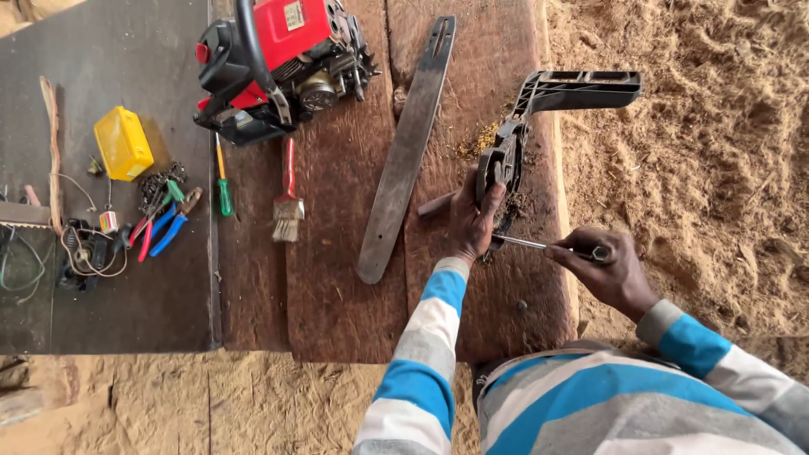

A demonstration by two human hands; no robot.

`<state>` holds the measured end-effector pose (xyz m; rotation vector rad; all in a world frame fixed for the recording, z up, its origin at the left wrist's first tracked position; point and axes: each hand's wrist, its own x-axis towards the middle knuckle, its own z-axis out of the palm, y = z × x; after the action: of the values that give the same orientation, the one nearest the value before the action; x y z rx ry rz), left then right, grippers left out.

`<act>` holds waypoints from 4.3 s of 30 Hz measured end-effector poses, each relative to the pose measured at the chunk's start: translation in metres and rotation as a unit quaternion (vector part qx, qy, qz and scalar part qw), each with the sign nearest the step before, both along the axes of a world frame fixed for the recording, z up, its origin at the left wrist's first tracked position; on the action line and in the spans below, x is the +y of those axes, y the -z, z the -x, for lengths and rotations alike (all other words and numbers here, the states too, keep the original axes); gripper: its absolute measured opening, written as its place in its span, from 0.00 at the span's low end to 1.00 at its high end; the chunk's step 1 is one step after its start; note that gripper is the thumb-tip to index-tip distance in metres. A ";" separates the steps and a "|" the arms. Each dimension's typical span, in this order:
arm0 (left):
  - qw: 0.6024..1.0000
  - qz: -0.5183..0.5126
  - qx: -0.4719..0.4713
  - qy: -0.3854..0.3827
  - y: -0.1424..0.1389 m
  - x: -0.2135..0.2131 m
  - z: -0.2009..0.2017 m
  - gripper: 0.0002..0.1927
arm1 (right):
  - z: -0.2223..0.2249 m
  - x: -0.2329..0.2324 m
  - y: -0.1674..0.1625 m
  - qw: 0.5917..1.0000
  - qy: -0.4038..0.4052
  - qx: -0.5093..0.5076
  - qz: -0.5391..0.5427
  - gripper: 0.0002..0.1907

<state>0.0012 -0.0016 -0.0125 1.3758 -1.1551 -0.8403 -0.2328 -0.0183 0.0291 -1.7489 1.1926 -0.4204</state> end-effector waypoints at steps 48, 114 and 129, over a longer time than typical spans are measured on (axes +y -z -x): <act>0.999 -0.049 0.008 0.010 0.006 -0.006 -0.010 0.32 | -0.005 -0.031 -0.013 0.920 -0.094 0.095 0.367 0.11; 0.999 -0.019 0.008 -0.038 0.004 0.004 -0.006 0.37 | -0.021 0.008 -0.013 0.862 0.151 -0.237 -0.422 0.07; 0.998 -0.041 0.037 -0.012 0.000 0.006 -0.006 0.35 | -0.010 -0.003 -0.011 0.974 -0.090 0.036 0.204 0.06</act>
<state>0.0077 0.0039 -0.0124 1.4111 -1.0563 -0.9226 -0.2231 -0.0208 0.0399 -2.2223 1.0353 -0.5231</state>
